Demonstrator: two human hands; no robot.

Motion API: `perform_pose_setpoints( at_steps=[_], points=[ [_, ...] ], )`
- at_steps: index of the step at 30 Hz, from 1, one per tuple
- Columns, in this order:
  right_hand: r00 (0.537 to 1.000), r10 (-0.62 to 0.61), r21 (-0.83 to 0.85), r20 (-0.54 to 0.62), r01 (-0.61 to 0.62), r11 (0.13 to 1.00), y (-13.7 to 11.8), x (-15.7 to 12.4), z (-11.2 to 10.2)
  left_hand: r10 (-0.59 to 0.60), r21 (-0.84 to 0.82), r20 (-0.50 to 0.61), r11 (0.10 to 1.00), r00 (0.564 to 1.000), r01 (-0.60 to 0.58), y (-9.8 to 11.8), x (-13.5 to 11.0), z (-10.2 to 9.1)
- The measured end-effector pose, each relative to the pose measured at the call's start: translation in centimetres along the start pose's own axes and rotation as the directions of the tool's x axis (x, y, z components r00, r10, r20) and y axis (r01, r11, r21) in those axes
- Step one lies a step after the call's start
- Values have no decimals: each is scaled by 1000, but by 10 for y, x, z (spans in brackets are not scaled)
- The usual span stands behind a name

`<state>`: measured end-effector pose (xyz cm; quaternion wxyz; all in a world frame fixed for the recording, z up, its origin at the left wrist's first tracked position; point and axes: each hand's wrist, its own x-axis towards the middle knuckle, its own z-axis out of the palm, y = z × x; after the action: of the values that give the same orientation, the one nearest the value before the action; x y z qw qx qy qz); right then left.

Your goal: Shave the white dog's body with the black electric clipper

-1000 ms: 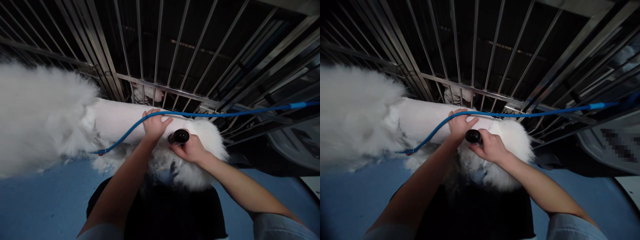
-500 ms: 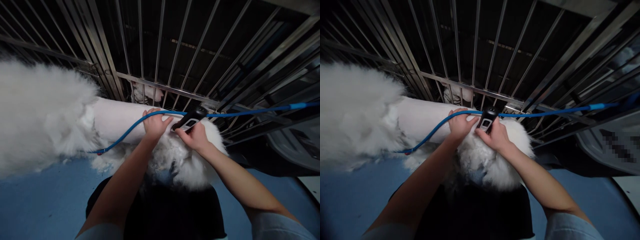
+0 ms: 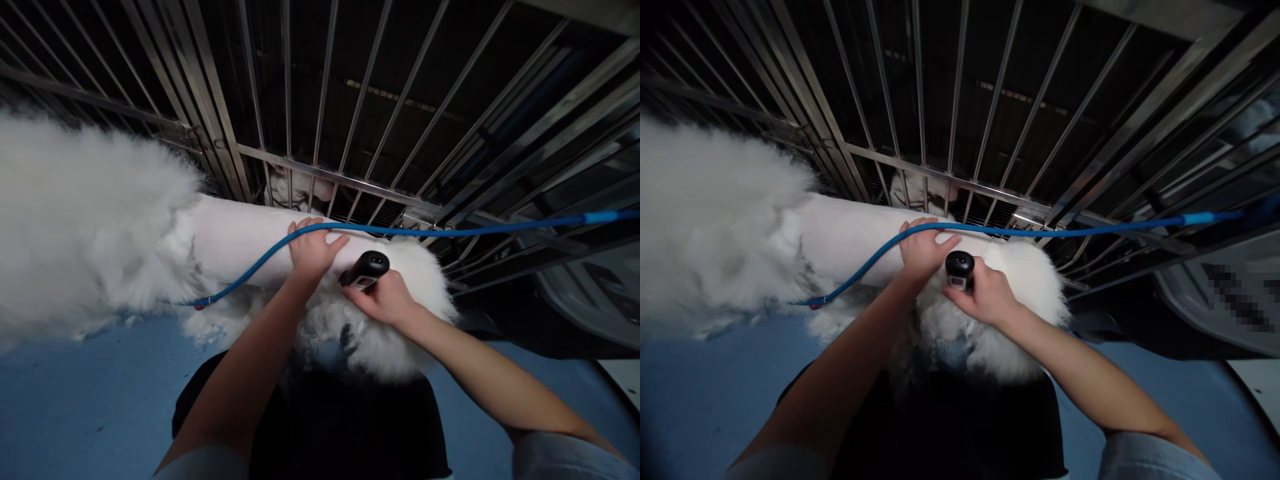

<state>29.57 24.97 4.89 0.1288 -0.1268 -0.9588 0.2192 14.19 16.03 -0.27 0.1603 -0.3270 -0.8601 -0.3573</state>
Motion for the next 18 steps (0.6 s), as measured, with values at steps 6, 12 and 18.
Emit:
perform_pose_setpoints(
  at_steps=[6, 12, 18],
  points=[
    [987, 66, -28, -150, -71, 997, 3, 0, 4, -6, 6, 5, 1000, 1000, 6, 2, 0, -1],
    [994, -101, -43, -39, 99, 994, 4, -9, 7, -12, -3, 22, 1000, 1000, 12, 3, 0, -2],
    [989, -77, -145, -127, 58, 988, 4, -5, 13, -10, -4, 38, 1000, 999, 10, 4, 1, -5]
  ],
)
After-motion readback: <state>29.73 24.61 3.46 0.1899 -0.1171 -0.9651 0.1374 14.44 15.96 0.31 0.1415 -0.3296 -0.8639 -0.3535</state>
